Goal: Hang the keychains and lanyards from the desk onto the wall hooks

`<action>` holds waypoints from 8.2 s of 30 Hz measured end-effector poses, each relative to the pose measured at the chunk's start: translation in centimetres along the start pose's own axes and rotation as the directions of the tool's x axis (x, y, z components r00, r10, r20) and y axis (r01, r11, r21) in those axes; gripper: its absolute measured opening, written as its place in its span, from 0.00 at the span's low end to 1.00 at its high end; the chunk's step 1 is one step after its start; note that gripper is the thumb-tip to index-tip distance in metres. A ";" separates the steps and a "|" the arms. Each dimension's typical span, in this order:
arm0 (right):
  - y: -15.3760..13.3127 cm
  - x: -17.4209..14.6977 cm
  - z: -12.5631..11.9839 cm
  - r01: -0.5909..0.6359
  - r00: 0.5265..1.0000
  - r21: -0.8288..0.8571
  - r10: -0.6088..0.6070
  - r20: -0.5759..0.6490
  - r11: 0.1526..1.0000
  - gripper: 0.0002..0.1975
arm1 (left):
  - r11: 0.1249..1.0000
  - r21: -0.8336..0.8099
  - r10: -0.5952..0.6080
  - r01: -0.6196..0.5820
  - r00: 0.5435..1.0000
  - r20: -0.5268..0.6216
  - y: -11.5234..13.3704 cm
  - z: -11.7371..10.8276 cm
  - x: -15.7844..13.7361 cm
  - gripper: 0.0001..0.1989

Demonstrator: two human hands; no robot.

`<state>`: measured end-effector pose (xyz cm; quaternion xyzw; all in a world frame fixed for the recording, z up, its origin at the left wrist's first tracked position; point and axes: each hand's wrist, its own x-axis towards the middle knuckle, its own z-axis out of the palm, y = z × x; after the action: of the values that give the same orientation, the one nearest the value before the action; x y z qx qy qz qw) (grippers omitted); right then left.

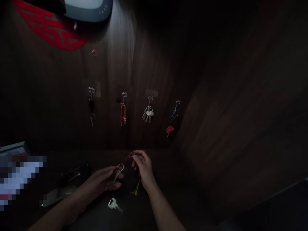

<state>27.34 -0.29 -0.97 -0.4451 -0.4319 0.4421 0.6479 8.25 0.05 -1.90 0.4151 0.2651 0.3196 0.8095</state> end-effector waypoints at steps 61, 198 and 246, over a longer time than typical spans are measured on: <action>-2.5 -1.3 1.0 -0.166 0.953 0.062 0.144 0.267 0.984 0.18 | 0.836 0.502 0.374 -0.220 0.899 -0.229 1.4 0.6 -0.2 0.14; 2.5 -1.0 1.8 0.261 0.945 -0.458 -0.127 0.302 0.850 0.06 | 0.550 0.814 0.438 -0.189 0.895 -0.088 1.2 -1.1 0.2 0.13; 1.4 -1.3 2.5 0.105 0.938 -0.315 0.011 0.347 0.943 0.08 | 0.655 0.673 0.439 -0.343 0.898 0.029 1.5 -0.1 -0.7 0.19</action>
<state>24.43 -0.75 -1.93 -0.4521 -0.6165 0.4191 0.4898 7.25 0.29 -0.55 0.6992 0.3195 0.3985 0.5003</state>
